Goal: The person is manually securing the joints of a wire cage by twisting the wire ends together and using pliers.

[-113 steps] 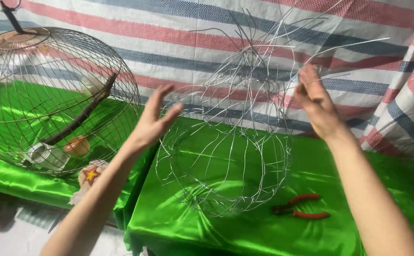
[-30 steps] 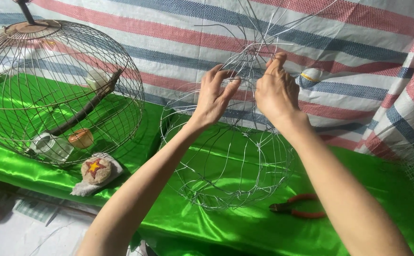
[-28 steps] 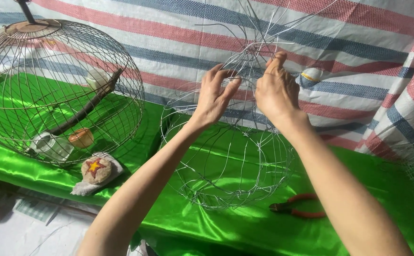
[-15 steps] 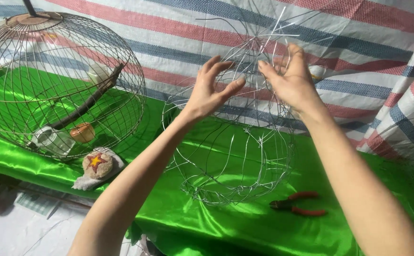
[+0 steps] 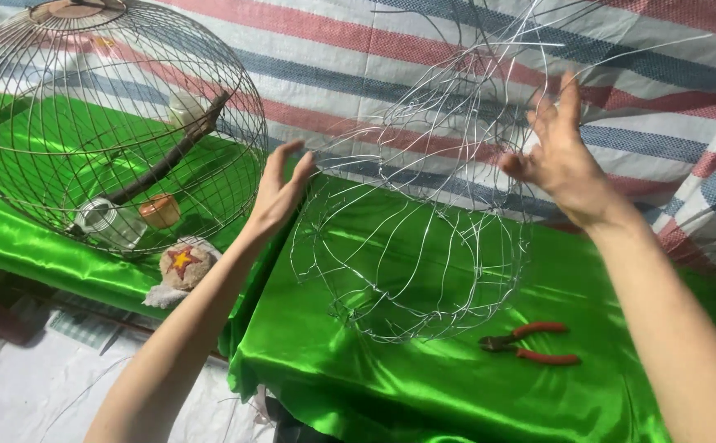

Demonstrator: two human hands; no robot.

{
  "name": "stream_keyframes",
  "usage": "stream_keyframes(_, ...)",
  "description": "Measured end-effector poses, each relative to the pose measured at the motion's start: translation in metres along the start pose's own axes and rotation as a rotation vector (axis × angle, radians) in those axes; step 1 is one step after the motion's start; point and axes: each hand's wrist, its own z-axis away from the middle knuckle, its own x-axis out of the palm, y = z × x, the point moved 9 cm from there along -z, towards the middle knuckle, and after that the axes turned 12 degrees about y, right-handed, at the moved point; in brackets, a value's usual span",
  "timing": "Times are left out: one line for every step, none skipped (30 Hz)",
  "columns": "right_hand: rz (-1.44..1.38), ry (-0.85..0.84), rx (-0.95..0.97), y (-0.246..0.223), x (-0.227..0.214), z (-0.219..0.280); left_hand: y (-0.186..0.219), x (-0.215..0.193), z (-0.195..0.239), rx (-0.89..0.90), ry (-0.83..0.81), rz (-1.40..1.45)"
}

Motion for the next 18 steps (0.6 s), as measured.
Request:
stream_keyframes(0.001, 0.003, 0.001, 0.001, -0.002, 0.007, -0.01, 0.0, 0.003, 0.001, -0.002, 0.001)
stream_keyframes(0.038, -0.004, 0.056, 0.007, -0.005, 0.016, -0.023, 0.001, 0.006, -0.043, -0.005, 0.016)
stream_keyframes(0.075, -0.011, 0.111, 0.013, -0.009, 0.025, -0.036, 0.003, 0.01, -0.088, -0.008, 0.031)
stream_keyframes(0.078, -0.008, 0.115, 0.033, -0.016, 0.026, -0.043, 0.006, 0.01, -0.089, -0.013, 0.035)
stream_keyframes(0.064, 0.017, 0.175, 0.057, -0.025, 0.028, -0.052, 0.008, 0.011, -0.118, -0.009, 0.053)
stream_keyframes(0.049, 0.043, 0.234, 0.081, -0.033, 0.03, -0.061, 0.009, 0.011, -0.146, -0.003, 0.071)
stream_keyframes(0.052, 0.045, 0.236, 0.093, -0.035, 0.034, -0.062, 0.012, 0.011, -0.146, -0.006, 0.073)
stream_keyframes(0.073, 0.075, 0.299, 0.11, -0.039, 0.038, -0.066, 0.014, 0.012, -0.198, -0.014, 0.128)
stream_keyframes(0.094, 0.105, 0.363, 0.127, -0.044, 0.043, -0.07, 0.017, 0.012, -0.25, -0.023, 0.182)
stream_keyframes(0.093, 0.108, 0.362, 0.124, -0.039, 0.048, -0.07, 0.019, 0.014, -0.248, -0.024, 0.182)
stream_keyframes(0.069, 0.11, 0.303, 0.116, -0.035, 0.051, -0.072, 0.018, 0.015, -0.275, 0.011, 0.237)
stream_keyframes(0.046, 0.113, 0.244, 0.108, -0.031, 0.055, -0.074, 0.017, 0.016, -0.301, 0.047, 0.293)
stream_keyframes(0.045, 0.116, 0.243, 0.113, -0.032, 0.051, -0.082, 0.021, 0.012, -0.299, 0.045, 0.293)
stream_keyframes(0.052, 0.07, 0.231, 0.117, -0.028, 0.048, -0.094, 0.025, 0.011, -0.347, 0.034, 0.306)
stream_keyframes(0.058, 0.024, 0.219, 0.122, -0.024, 0.046, -0.107, 0.029, 0.01, -0.395, 0.024, 0.318)
stream_keyframes(0.056, 0.026, 0.219, 0.132, -0.022, 0.044, -0.098, 0.028, 0.011, -0.393, 0.022, 0.317)
stream_keyframes(0.058, 0.049, 0.168, 0.137, -0.021, 0.041, -0.092, 0.027, 0.013, -0.42, 0.016, 0.334)
stream_keyframes(0.059, 0.069, 0.117, 0.142, -0.02, 0.039, -0.086, 0.026, 0.017, -0.448, 0.011, 0.351)
